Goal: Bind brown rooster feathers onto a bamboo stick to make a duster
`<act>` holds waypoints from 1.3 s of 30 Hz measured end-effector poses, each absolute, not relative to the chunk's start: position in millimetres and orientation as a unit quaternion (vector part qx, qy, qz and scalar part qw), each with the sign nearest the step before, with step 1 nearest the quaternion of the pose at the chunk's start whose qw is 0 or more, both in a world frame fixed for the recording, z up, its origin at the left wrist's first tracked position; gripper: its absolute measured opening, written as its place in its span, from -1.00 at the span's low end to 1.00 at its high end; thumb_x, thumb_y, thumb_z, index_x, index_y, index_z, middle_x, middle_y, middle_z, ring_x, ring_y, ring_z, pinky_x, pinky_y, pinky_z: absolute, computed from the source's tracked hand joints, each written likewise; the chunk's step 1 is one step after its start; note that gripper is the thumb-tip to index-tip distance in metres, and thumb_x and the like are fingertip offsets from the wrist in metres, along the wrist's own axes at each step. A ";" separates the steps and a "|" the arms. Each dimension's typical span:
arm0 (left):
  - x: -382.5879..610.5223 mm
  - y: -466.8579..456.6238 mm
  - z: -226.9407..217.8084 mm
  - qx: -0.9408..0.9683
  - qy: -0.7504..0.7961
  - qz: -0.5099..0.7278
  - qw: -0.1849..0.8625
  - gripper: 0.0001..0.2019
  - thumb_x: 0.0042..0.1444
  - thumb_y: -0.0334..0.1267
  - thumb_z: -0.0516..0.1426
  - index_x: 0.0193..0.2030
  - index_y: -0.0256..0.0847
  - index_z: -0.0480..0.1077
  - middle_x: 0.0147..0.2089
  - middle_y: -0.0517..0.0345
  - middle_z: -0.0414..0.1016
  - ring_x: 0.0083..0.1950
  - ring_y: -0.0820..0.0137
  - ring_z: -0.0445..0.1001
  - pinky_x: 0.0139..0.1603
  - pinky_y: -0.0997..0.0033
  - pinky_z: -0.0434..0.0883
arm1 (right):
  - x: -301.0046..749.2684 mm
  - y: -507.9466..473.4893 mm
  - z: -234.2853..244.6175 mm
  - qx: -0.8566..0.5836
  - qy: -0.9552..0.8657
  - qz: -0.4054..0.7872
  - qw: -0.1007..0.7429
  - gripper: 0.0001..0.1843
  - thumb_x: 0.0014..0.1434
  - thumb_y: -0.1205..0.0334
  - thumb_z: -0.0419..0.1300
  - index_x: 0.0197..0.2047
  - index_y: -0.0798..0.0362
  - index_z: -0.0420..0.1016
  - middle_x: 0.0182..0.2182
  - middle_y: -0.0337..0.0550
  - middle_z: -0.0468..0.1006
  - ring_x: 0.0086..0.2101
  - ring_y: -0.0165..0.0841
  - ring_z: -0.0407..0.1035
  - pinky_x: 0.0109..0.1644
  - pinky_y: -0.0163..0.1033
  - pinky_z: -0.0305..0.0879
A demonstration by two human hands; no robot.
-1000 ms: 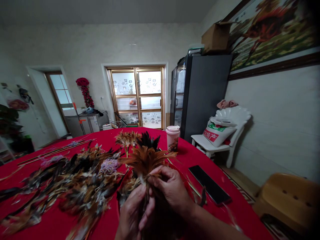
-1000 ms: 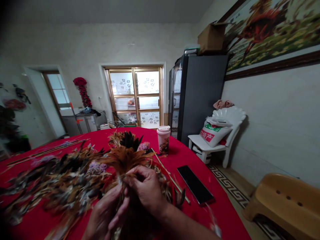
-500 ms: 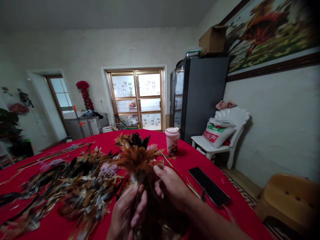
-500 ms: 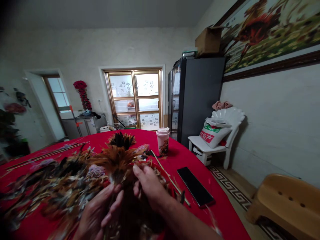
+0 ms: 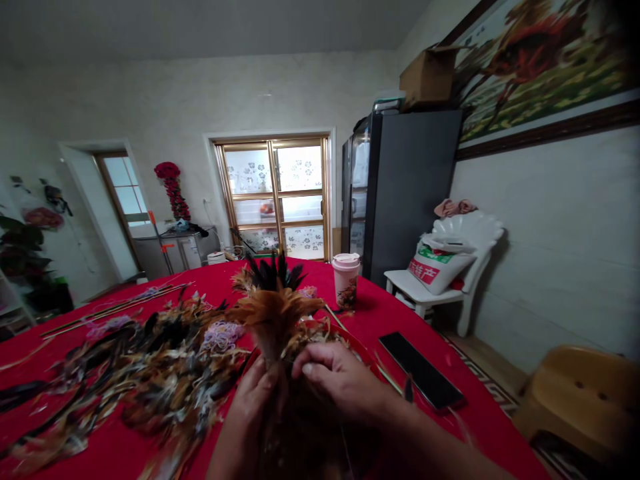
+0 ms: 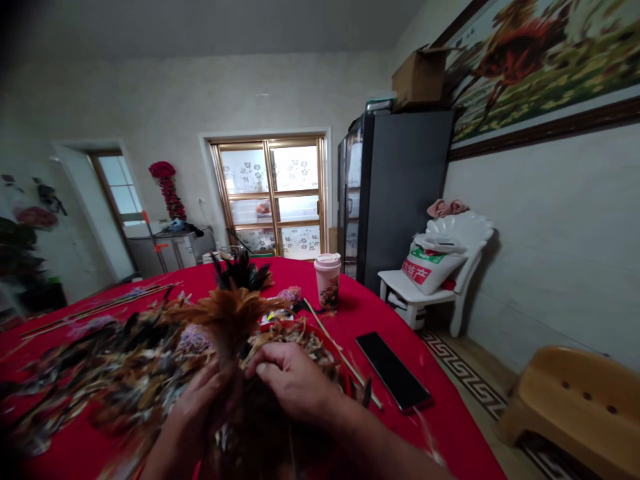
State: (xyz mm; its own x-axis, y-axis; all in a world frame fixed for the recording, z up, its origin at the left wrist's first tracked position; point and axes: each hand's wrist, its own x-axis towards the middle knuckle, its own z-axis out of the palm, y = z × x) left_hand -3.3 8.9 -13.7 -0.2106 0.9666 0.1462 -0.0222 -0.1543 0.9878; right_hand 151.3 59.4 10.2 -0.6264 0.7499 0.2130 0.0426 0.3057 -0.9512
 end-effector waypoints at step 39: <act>32.6 -28.6 -7.8 0.740 0.503 0.321 0.313 -0.94 -0.06 -0.27 0.14 -0.49 -0.01 0.39 -0.58 0.10 0.41 -0.51 0.23 0.36 -0.40 0.35 0.23 | 194.0 77.3 35.1 -0.134 -0.939 0.243 0.202 -0.78 0.11 0.40 0.06 -0.35 0.08 0.54 -0.44 -0.23 0.54 -0.42 -0.44 0.37 -0.31 -0.40 0.19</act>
State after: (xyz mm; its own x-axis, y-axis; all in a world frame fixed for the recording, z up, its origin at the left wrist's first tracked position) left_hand 32.6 -28.6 -7.8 0.2894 0.9438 0.1598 0.5427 -0.2993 0.7848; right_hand 194.0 77.3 35.1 -0.8828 0.3495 0.3140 0.1532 0.8459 -0.5108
